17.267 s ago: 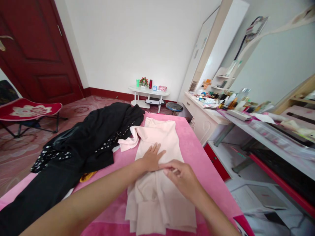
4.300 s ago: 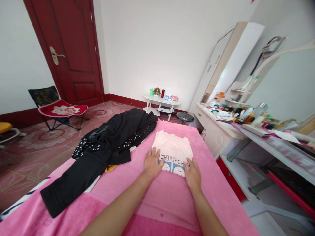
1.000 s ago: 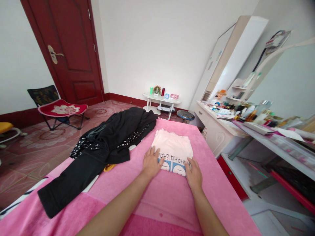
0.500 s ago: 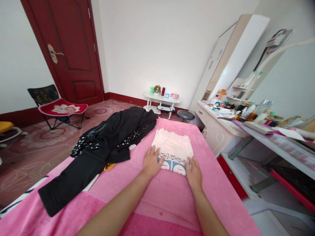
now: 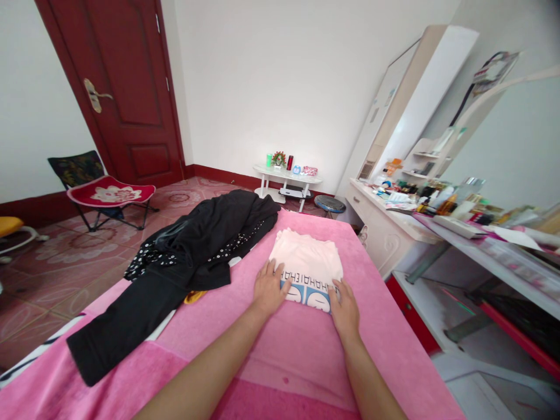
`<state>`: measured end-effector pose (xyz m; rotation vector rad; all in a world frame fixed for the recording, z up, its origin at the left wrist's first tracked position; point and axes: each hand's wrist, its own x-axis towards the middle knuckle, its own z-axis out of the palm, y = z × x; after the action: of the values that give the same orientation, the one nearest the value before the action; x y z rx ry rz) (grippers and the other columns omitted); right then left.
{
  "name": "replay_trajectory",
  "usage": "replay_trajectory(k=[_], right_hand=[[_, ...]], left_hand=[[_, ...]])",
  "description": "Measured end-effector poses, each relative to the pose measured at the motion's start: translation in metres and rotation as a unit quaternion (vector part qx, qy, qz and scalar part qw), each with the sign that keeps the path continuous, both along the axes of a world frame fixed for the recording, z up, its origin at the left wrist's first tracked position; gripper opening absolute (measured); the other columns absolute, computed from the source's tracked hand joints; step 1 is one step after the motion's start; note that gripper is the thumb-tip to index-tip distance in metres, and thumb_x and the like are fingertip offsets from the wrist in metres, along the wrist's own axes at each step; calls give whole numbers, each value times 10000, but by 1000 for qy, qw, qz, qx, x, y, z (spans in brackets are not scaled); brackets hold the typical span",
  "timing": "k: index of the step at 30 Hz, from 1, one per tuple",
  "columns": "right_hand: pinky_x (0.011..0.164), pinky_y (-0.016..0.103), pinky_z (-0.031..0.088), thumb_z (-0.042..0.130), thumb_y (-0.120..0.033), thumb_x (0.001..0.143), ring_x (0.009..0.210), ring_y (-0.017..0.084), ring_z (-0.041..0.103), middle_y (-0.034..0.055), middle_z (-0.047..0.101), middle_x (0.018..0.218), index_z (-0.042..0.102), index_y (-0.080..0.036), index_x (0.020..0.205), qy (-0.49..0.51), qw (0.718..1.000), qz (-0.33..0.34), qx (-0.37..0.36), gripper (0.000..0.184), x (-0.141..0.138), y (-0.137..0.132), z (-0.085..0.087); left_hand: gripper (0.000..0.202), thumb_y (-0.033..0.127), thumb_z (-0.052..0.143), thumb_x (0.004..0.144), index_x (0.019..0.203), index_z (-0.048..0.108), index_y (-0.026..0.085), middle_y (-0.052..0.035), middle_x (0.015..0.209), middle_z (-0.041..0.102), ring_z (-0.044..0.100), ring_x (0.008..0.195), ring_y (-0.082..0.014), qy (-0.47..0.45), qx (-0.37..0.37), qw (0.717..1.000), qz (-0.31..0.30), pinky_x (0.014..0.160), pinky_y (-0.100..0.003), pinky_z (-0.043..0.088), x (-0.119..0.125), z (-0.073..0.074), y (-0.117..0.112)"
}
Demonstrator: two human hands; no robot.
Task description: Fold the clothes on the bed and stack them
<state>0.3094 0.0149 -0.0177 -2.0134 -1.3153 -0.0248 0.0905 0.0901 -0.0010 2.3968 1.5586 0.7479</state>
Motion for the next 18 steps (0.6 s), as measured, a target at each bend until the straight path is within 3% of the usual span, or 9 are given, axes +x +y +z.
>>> replay_trajectory(k=[18], right_hand=[[1044,401,317,341,-466,875,1244,263,421,140,465,1350,595,-129,1172,-3,1000,2,5,516,1,0,-2]], left_hand=[[550,509,352,896,1355,436,218,-80,1442,372,280,1334,-286,-8,-6,1000,-2,1084,-429,250,0,2,-1]])
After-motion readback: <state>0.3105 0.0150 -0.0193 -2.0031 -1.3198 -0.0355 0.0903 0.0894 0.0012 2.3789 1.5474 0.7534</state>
